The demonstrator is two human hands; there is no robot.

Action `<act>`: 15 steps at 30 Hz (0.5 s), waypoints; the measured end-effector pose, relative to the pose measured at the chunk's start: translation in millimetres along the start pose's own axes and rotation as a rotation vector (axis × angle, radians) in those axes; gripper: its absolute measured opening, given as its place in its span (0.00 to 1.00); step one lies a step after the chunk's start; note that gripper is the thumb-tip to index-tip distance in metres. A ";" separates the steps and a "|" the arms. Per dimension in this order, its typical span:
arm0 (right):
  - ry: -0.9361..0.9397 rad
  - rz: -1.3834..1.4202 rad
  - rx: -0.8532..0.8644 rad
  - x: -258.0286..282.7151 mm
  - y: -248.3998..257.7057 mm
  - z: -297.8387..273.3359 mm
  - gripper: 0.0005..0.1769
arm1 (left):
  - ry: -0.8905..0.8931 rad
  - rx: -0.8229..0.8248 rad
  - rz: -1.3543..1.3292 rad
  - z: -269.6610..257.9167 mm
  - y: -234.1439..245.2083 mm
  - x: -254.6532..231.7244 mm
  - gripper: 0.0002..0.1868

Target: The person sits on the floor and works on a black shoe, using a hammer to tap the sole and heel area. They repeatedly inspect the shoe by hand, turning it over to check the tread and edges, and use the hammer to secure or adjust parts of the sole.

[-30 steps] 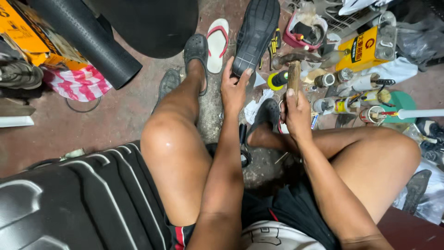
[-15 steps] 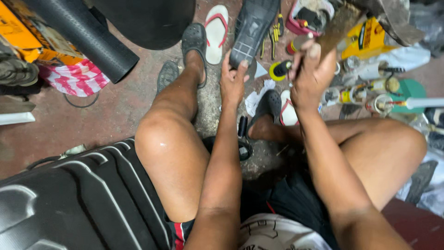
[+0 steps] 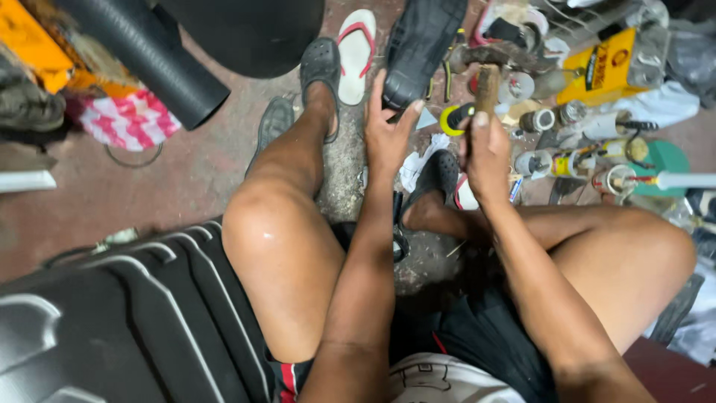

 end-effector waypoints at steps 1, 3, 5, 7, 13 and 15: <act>0.021 -0.023 0.029 0.8 5.3 1.1 0.22 | 0.039 -0.062 0.114 0.9 3.2 -3.5 0.42; 0.306 -0.414 0.089 10.2 19.7 14.5 0.22 | 0.146 -0.052 0.199 11.8 -7.9 -2.1 0.41; 0.419 -0.621 0.200 24.2 19.7 -13.0 0.20 | 0.339 -0.022 0.160 10.7 -11.8 15.3 0.41; 0.544 -0.662 0.238 55.0 9.0 14.4 0.15 | 0.015 -0.007 -0.068 26.1 -11.0 14.1 0.45; 0.643 -0.717 0.458 129.6 -24.0 5.8 0.15 | 0.098 -0.103 -0.064 36.7 -15.8 27.3 0.42; 0.701 -0.771 0.563 127.5 -33.9 4.3 0.17 | 0.251 -0.047 -0.278 23.8 -16.9 22.1 0.43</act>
Point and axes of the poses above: each hand's wrist, its own z-axis towards the middle knuckle, its own y-axis out of the back of the hand, x = y × z, the point moved 4 cm from there along z, towards the middle knuckle, and after that the axes turned 11 degrees about y, right-handed, at the moved point
